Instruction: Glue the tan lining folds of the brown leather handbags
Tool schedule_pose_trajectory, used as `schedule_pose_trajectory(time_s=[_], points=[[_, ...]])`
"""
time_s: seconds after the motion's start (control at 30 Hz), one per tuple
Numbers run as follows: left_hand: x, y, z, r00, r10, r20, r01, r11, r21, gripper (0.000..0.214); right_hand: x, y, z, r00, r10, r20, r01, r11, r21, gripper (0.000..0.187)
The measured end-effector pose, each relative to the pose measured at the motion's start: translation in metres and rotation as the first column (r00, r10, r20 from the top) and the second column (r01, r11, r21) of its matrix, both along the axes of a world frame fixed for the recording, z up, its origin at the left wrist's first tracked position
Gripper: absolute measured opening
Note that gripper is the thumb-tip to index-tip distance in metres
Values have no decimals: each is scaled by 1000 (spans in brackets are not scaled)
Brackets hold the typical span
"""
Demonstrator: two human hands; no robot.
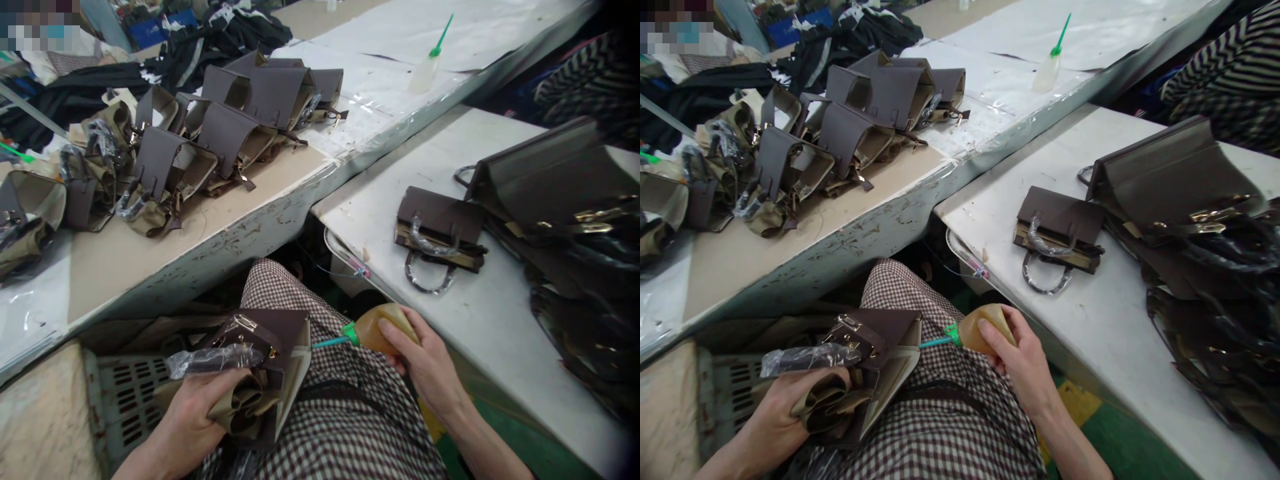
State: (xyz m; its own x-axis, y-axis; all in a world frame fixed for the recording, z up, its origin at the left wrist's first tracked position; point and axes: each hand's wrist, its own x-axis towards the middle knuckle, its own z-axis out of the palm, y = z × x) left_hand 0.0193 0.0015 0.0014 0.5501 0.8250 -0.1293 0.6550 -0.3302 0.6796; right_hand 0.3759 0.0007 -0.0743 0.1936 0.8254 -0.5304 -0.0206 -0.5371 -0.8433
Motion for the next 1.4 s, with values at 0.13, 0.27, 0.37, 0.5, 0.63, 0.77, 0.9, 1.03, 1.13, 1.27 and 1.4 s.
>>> schedule_pose_trajectory(time_s=[0.13, 0.27, 0.37, 0.5, 0.63, 0.77, 0.9, 1.03, 1.13, 1.27, 1.4], points=[[0, -16, -5, 999, -17, 39, 14, 998, 66, 23, -3, -17, 12, 997, 59, -53, -61, 997, -50, 59], [5, -24, -10, 996, -76, 55, 68, 989, 132, 22, -11, -26, 18, 993, 112, -25, -114, 989, -96, 59], [7, -25, -13, 994, -91, 64, 80, 986, 147, 21, -18, -25, 22, 994, 106, -1, -106, 989, -103, 58], [5, -25, -16, 998, -6, 64, 3, 999, 38, 24, -23, -21, 29, 997, 75, -8, -76, 993, -90, 58], [1, -24, -18, 982, 167, 90, -140, 957, -253, 14, -30, -21, 44, 993, 58, -106, -72, 989, -129, 64], [-6, -18, -16, 876, 455, 159, -357, 834, -422, 6, -44, -25, 59, 977, -34, -209, 7, 992, -130, 62], [-15, -5, -4, 778, 593, 205, -468, 767, -439, 8, -61, -28, 60, 917, -126, -377, 99, 991, -89, 55], [-32, 6, 6, 690, 677, 256, -545, 719, -432, 12, -74, -17, 63, 853, -137, -503, 137, 990, -38, 48], [-51, 9, 12, 586, 743, 323, -574, 662, -482, 18, -79, -4, 70, 832, -126, -541, 152, 988, 5, 47], [-74, 14, 22, 466, 794, 391, -586, 608, -537, 28, -83, 8, 76, 833, -118, -541, 174, 983, 53, 54], [-85, 19, 31, 403, 814, 418, -663, 574, -480, 32, -86, 13, 77, 882, -69, -467, 164, 972, 167, 55]])
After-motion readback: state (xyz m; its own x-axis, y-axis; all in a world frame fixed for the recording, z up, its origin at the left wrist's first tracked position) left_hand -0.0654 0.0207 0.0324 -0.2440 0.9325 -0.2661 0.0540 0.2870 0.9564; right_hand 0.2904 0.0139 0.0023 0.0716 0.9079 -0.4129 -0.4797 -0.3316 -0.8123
